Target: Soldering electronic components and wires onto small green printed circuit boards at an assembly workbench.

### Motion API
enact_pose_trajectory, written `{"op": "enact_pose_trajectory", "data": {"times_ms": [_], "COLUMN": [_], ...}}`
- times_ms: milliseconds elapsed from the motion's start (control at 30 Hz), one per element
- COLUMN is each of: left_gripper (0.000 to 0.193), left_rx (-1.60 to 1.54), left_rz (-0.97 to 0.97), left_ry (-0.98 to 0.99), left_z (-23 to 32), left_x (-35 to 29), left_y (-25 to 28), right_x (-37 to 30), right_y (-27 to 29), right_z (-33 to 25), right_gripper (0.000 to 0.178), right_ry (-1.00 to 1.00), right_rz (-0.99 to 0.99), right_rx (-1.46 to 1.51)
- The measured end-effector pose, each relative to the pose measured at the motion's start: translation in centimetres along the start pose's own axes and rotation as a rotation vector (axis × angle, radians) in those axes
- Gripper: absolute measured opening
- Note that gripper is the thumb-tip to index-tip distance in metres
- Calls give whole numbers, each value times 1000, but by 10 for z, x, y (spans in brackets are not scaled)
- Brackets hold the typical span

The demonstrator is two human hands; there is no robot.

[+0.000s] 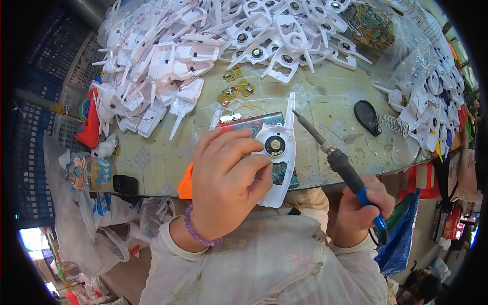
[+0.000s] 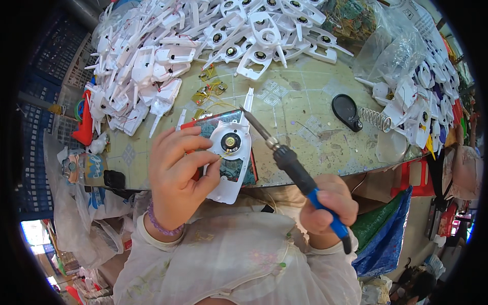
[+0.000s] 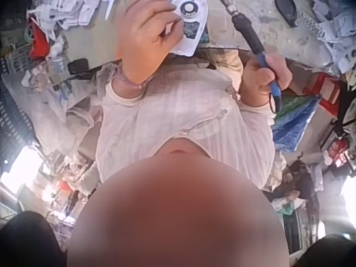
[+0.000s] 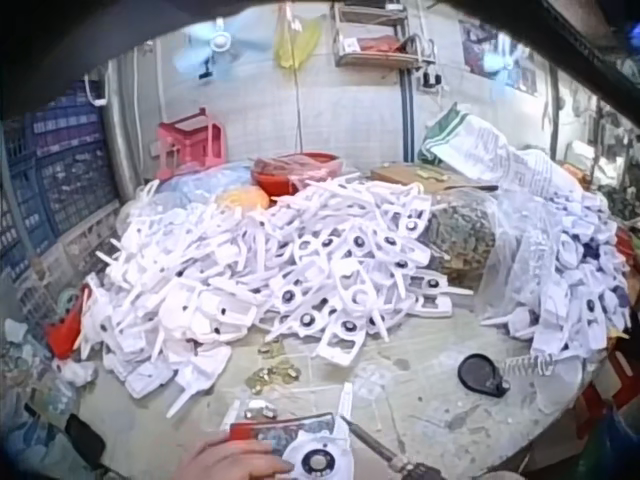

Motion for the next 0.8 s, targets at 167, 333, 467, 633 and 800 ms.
{"op": "enact_pose_trajectory", "data": {"times_ms": [167,333,467,633,800], "left_gripper": [15,15,17,19,20], "left_rx": [81,135,146,151,151], "left_rz": [-89,-61,-46,-69,-73], "left_ry": [69,68,60,52,56], "left_z": [-3,-1,0,0,0], "left_x": [-2,-3,-4,-5,-6], "left_y": [-11,-11,-11,-12,-13], "right_x": [19,30,30,30,31], "right_y": [17,15,8,7,4], "right_z": [-11,-25,-27,-28,-29], "right_gripper": [37,36,35,35,35], "right_ry": [139,248,290,277,267], "right_rz": [-128,-244,-316,-338,-391], "right_rx": [52,46,37,30,24]}}
Point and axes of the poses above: each hand's wrist, its own x-axis towards the middle knuckle, its own y-axis out of the back of the hand, z = x × y, the point moved 7 cm from there along x, towards the middle knuckle, and after that the axes turned 10 degrees about -x, right-handed, at the moved point
